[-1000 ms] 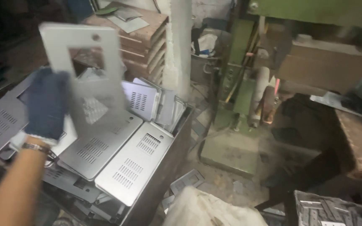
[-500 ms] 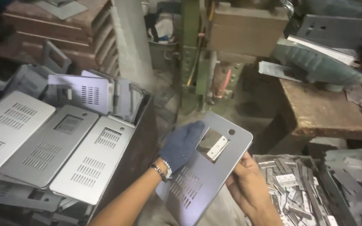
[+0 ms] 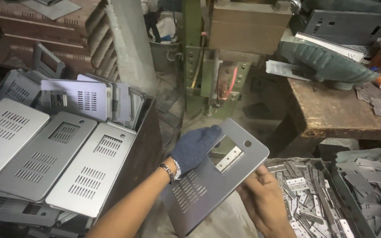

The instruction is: Spot welding small metal components onto larger metal enclosure panels using an industrial machine.

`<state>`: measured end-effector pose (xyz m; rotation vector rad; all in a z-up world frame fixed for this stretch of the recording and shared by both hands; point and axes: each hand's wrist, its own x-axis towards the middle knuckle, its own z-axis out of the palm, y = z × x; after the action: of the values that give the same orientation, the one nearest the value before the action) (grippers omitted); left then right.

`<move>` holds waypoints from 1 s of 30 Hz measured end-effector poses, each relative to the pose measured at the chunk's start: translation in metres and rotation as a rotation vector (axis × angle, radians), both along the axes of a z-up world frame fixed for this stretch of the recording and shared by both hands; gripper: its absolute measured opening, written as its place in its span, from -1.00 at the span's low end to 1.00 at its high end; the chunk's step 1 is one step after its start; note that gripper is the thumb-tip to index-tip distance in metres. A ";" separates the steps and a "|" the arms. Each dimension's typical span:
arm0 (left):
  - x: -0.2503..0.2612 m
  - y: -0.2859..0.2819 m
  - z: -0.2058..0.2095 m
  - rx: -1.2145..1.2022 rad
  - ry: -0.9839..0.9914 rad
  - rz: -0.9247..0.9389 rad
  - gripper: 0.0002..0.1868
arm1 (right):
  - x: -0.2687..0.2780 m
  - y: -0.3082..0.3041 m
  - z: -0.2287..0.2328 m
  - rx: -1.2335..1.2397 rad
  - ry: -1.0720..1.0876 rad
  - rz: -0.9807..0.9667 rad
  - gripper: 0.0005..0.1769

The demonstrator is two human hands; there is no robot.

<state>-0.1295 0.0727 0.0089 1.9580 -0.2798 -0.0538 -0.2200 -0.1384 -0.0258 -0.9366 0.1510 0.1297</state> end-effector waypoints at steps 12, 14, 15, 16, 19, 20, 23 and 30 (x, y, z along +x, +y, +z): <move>-0.026 -0.003 0.053 0.345 -0.218 0.047 -0.45 | -0.001 0.007 0.014 -0.072 0.153 -0.140 -0.72; -0.047 -0.007 0.068 0.248 -0.316 0.129 -0.51 | 0.001 0.007 0.019 -0.021 0.181 -0.217 -0.70; -0.057 -0.007 0.068 0.240 -0.317 0.121 -0.51 | 0.005 0.001 0.014 -0.026 0.180 -0.226 -0.70; -0.069 -0.005 0.069 0.170 -0.028 -0.078 -0.51 | 0.008 -0.002 0.008 0.036 0.150 -0.242 -0.69; -0.087 -0.009 0.035 -0.024 0.496 -0.289 -0.58 | 0.009 0.004 0.016 0.167 0.154 -0.286 -0.65; -0.090 -0.012 0.018 -0.148 0.731 -0.284 -0.61 | 0.009 0.010 0.024 0.236 0.189 -0.304 -0.62; -0.061 -0.010 -0.131 -0.813 0.312 -0.179 -0.65 | 0.005 0.026 0.036 0.357 0.180 -0.273 -0.63; -0.079 -0.015 0.011 -1.178 0.386 0.158 -0.67 | -0.001 0.021 0.020 0.337 0.077 -0.066 -0.74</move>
<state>-0.2085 0.0582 0.0197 0.7645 0.1071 -0.1272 -0.2214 -0.1178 -0.0055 -0.5905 0.2231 0.1256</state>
